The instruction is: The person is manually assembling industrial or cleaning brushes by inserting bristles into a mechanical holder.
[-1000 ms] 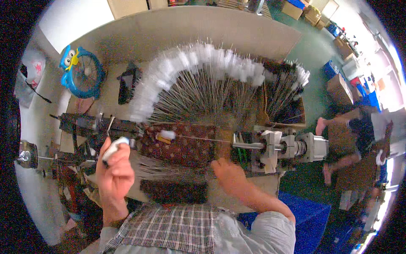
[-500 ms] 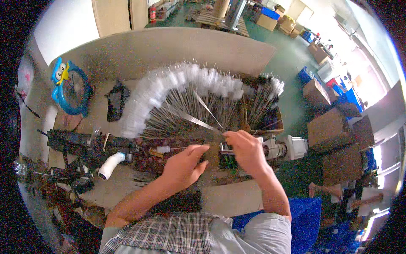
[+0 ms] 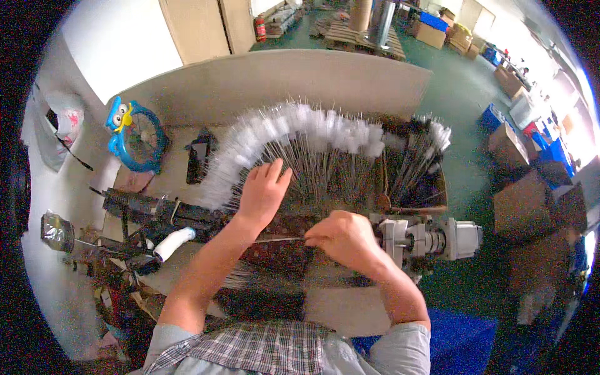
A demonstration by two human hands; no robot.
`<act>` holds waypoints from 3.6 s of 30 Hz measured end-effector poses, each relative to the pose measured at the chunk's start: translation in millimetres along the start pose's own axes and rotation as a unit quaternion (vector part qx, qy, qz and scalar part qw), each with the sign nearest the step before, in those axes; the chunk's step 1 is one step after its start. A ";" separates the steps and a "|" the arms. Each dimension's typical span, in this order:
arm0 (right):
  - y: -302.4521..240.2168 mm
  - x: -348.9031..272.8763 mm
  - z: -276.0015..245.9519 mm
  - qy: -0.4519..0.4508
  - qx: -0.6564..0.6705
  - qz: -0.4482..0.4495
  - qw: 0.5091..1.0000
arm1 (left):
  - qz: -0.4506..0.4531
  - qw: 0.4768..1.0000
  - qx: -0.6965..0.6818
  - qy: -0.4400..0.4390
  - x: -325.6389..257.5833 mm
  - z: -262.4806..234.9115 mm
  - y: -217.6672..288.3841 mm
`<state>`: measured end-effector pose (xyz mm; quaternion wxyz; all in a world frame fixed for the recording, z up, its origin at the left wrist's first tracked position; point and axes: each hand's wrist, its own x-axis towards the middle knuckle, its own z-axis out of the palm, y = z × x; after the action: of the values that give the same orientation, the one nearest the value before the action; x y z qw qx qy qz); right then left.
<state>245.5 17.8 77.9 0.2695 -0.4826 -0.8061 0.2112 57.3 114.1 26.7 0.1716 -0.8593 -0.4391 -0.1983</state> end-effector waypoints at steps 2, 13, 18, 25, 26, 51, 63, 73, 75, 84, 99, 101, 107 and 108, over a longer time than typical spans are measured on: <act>-7.8 19.9 9.0 -0.016 -0.008 -0.060 0.998 | 0.004 0.998 -0.034 0.047 -22.5 -3.9 -8.2; -46.7 87.6 101.2 0.028 0.002 -0.173 0.985 | -0.495 0.607 -0.617 -0.075 -180.9 -60.4 -8.4; -57.9 97.0 129.4 0.040 -0.058 -0.151 0.986 | -0.587 0.306 -0.747 0.063 -202.7 -57.9 -51.7; -64.9 98.9 130.1 0.038 -0.082 -0.145 0.985 | -0.494 0.649 -0.561 -0.142 -153.8 -77.0 -32.9; -67.2 99.0 127.3 0.037 -0.081 -0.145 0.985 | -0.482 0.695 -0.517 -0.130 -166.9 -55.1 -34.1; 42.6 106.7 140.8 0.275 -0.071 0.060 0.957 | -0.454 0.738 -0.470 -0.170 -203.7 -45.3 -45.1; 43.3 102.1 128.4 0.304 -0.049 0.101 0.946 | -0.433 0.819 -0.363 -0.098 -250.0 -51.2 -47.2; 53.1 83.5 125.3 0.251 -0.098 0.153 0.951 | -0.529 0.727 -0.437 -0.022 -309.4 -30.0 -73.1; 44.2 84.4 126.0 0.256 -0.082 0.124 0.955 | -0.631 0.607 -0.483 0.003 -315.6 -42.0 -83.3; -26.4 54.1 156.6 0.041 -0.049 -0.041 0.997 | -0.667 0.297 -0.640 0.240 -315.7 -63.4 -116.2; -55.4 32.5 109.6 -0.102 0.032 -0.040 0.994 | -0.657 0.241 -0.655 0.285 -316.8 -32.3 -137.0; -64.2 34.3 91.6 -0.060 0.047 -0.050 0.996 | -0.663 0.251 -0.634 0.310 -309.8 -24.3 -123.2; -53.0 55.9 70.9 0.020 0.026 0.003 0.999 | -0.556 0.384 -0.729 0.109 -178.4 -64.5 -4.8; -48.3 55.9 71.1 0.008 0.080 0.057 0.995 | -0.518 0.367 -0.766 0.100 -166.3 -61.8 3.5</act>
<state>146.4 40.4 65.4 0.3016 -0.5063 -0.7556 0.2859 -40.7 -31.1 -2.1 -0.6546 -0.1992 -0.4374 -0.5836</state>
